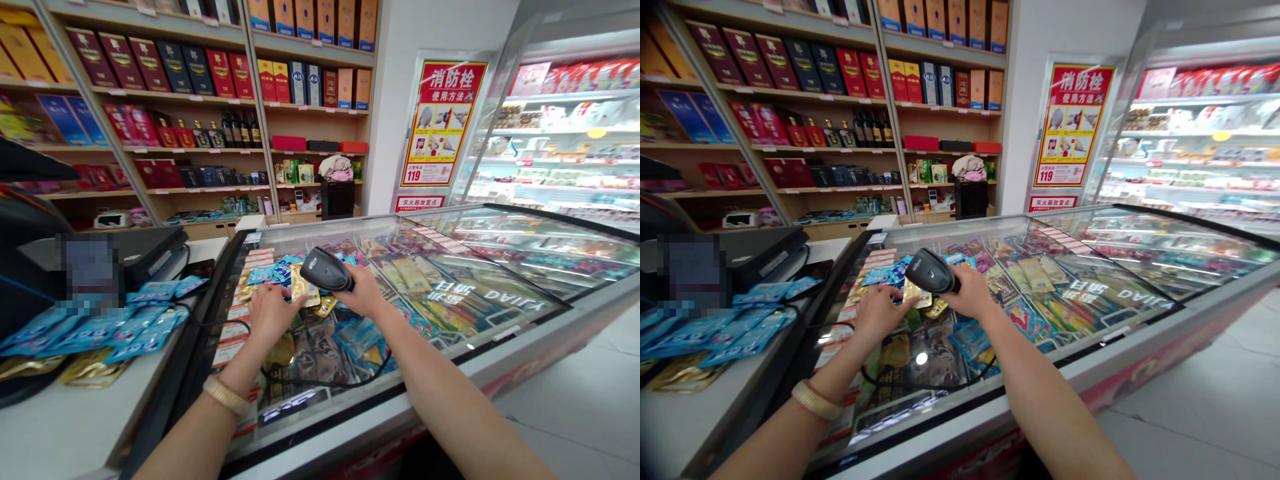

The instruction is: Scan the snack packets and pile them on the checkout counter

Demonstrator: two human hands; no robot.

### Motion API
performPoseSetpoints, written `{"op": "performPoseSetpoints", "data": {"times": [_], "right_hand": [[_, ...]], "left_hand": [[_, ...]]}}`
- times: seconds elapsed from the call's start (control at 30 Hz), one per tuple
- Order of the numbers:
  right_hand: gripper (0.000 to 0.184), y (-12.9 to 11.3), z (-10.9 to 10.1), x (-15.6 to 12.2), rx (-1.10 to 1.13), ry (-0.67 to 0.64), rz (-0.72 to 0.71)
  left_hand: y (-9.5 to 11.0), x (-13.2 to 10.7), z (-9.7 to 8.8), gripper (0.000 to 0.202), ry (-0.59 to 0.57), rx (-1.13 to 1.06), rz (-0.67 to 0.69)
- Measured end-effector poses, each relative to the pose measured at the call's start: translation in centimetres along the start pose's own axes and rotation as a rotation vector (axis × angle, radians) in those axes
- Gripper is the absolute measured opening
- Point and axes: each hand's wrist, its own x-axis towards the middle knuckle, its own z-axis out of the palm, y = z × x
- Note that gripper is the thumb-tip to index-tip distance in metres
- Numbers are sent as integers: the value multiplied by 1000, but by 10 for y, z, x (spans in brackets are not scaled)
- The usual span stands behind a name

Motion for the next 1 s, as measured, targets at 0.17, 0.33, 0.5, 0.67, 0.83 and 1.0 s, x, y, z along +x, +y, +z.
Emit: {"op": "performPoseSetpoints", "data": {"times": [0.17, 0.33, 0.5, 0.67, 0.83, 1.0], "right_hand": [[24, 0, 0, -1, 20, 12, -14], [31, 0, 0, -2, 28, -9, -11], [28, 0, 1, -2, 50, -11, -36], [27, -2, 1, -2, 69, -29, -50], [17, -5, -1, -2, 67, -104, -47], [16, -9, 1, -3, 79, -201, -39]], "left_hand": [[-7, 5, 3, 29, -4, -103, -24], [-18, 9, 3, 23, -55, -456, -13], [-22, 8, -5, 36, -141, -1083, -144], [-18, 8, -15, 43, -118, -1364, -230], [-21, 13, -16, 36, 66, -1403, -227], [-25, 17, -18, 24, 223, -1423, -289]]}}
